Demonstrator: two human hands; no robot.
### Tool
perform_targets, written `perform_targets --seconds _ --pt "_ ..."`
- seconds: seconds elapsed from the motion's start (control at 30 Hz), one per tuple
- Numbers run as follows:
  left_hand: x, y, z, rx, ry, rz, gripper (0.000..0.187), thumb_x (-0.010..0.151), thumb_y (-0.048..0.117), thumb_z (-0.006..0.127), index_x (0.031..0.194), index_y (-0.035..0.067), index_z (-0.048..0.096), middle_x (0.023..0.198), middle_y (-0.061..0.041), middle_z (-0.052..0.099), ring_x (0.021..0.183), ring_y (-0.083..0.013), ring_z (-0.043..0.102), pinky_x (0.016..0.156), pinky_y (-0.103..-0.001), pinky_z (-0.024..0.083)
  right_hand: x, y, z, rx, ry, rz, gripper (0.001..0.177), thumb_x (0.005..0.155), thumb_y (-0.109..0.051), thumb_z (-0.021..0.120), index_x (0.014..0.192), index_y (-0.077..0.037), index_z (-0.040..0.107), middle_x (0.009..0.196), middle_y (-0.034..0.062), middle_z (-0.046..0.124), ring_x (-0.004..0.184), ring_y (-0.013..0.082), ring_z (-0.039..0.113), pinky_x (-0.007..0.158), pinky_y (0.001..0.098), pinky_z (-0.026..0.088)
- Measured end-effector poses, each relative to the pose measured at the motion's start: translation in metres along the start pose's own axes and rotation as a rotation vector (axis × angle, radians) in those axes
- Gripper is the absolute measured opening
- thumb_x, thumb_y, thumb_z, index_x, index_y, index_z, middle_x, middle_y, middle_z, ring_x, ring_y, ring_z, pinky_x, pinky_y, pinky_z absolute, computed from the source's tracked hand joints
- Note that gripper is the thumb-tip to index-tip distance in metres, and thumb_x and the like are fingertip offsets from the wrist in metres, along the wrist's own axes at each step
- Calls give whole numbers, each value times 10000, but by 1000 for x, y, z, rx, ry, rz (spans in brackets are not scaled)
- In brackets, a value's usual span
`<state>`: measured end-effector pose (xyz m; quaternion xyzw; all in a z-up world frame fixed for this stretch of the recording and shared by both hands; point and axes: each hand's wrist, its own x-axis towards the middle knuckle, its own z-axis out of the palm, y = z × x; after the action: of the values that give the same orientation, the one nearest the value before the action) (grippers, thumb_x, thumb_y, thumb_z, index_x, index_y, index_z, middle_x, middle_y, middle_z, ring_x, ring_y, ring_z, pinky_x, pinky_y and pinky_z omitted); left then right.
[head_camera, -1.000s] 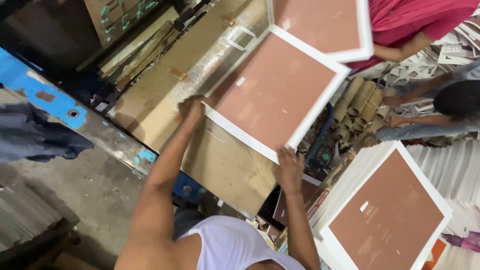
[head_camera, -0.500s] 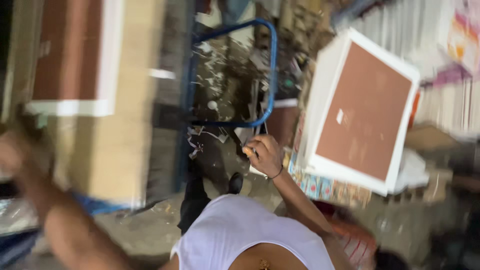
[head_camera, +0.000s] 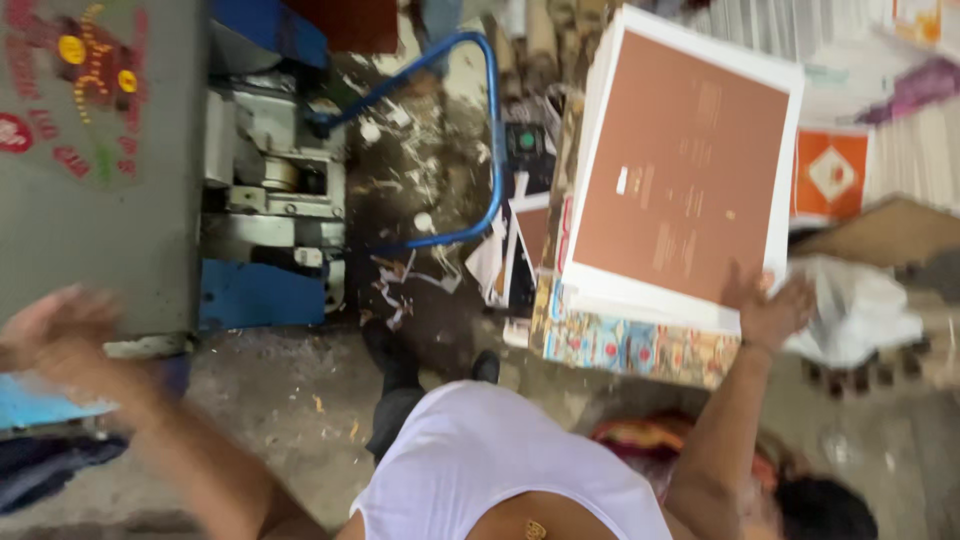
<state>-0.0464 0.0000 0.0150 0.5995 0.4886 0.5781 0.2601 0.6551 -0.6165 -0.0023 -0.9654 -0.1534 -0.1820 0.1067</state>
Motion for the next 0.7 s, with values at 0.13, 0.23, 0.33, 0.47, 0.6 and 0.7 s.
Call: perform_targets --seconds 0.13,0.23,0.33,0.47,0.6,0.7 --pt "-156 48 189 -36 -290 -170 198 1143 95 534 1259 -12 653 1206 -167 663 1100 -299 618 938 -390 455 -14 -6 2 1 -255 158 991 945 -749 404 1624 -31 315 1706 223 261 1562 462 212 1174 760 175" --pt "-270 92 303 -307 -797 203 402 1007 31 464 1398 17 558 1429 -183 609 1334 -282 543 1125 -362 412 -5 10 -18 -28 -273 36 1084 881 -773 505 1587 18 277 1654 265 219 1520 471 175 1115 745 158" --pt "-359 130 363 -515 -1025 -37 591 1057 161 598 1532 -60 324 1543 -261 392 1440 -340 361 1175 -412 279 7 12 -31 103 -168 113 879 1020 -661 375 1631 -31 320 1719 232 207 1541 492 170 1147 782 134" --pt "-415 138 396 -531 -1080 -359 792 961 289 661 1522 -54 220 1499 -318 401 1417 -416 388 1160 -453 346 -51 -52 14 49 -31 -454 917 882 -587 539 1556 16 392 1633 247 332 1488 454 258 1105 704 246" --pt "-426 161 409 -58 -942 83 788 896 280 745 1510 -6 344 1595 -309 249 1494 -468 210 1160 -540 210 -121 -99 41 -22 -141 -646 871 861 -561 589 1534 -40 404 1619 176 381 1503 380 290 1141 666 231" --pt "-409 194 419 -197 -913 79 756 918 310 687 1571 66 396 1585 -258 367 1508 -435 306 1207 -541 269 -130 -104 29 73 -202 -589 833 895 -591 553 1558 -108 409 1653 144 357 1535 352 283 1181 661 227"
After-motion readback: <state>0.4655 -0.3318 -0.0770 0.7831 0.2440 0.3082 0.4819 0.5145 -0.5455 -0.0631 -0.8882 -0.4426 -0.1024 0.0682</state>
